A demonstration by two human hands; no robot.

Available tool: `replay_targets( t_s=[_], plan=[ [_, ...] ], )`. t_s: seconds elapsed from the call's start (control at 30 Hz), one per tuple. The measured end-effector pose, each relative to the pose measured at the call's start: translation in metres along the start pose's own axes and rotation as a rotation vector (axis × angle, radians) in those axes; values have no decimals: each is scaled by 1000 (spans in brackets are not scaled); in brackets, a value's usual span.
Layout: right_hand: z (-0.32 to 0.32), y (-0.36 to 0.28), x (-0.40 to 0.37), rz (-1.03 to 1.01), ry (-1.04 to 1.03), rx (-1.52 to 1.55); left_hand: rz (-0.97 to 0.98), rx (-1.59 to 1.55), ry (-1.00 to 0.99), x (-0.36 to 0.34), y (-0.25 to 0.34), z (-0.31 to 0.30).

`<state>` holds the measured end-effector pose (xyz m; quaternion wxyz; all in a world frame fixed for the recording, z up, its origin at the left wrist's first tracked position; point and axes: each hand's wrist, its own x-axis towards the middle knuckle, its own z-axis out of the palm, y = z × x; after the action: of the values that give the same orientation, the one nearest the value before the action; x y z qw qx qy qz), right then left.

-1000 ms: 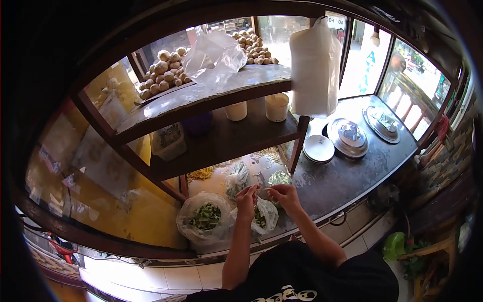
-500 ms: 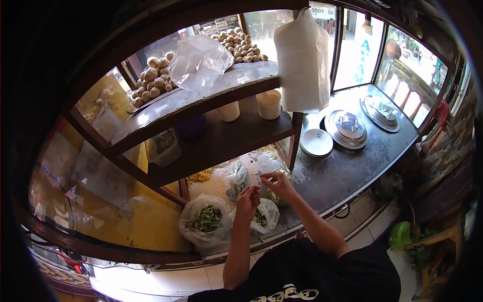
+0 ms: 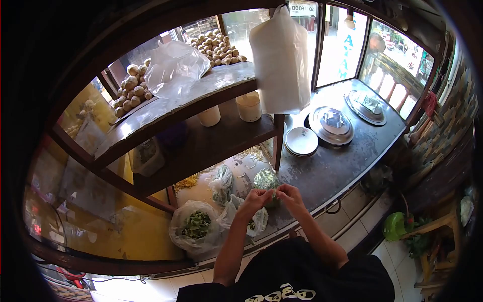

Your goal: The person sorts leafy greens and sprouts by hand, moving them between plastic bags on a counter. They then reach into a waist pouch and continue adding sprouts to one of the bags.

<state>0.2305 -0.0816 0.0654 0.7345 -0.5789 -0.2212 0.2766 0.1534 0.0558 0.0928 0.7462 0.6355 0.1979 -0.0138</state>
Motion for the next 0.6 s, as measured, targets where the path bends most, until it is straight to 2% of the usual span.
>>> replay_targets(
  t_s=[0.07, 0.1, 0.17, 0.23, 0.27, 0.37, 0.43, 0.5, 0.53, 0.6],
  plan=[
    [-17, -3, -5, 11, 31, 41, 6, -51, 22, 16, -5, -3],
    [-28, -4, -9, 21, 56, 85, 110, -19, 116, 27, -8, -7],
    [-44, -8, -18, 34, 85, 123, 77, -198, 64, 36, 9, -18],
    [-53, -19, -24, 131, 134, 84, 59, -238, -16, 36, 23, -22],
    [-53, -24, -24, 124, 140, 82, 36, -271, -92, 35, 29, -20],
    [-38, -40, -22, 104, 128, -22, 30, -328, -145, 24, 36, 0],
    [-20, -47, -14, 15, 71, 6, 30, -314, -164, 24, 24, 12],
    [-7, -46, -6, -33, 89, -33, 91, -105, -86, 17, 20, 27],
    [-3, -45, -4, -79, 94, -71, 77, -114, -84, 16, 17, 32],
    [-6, -38, -5, -35, 129, -102, 58, -40, -52, 19, 10, 33]
  ],
)
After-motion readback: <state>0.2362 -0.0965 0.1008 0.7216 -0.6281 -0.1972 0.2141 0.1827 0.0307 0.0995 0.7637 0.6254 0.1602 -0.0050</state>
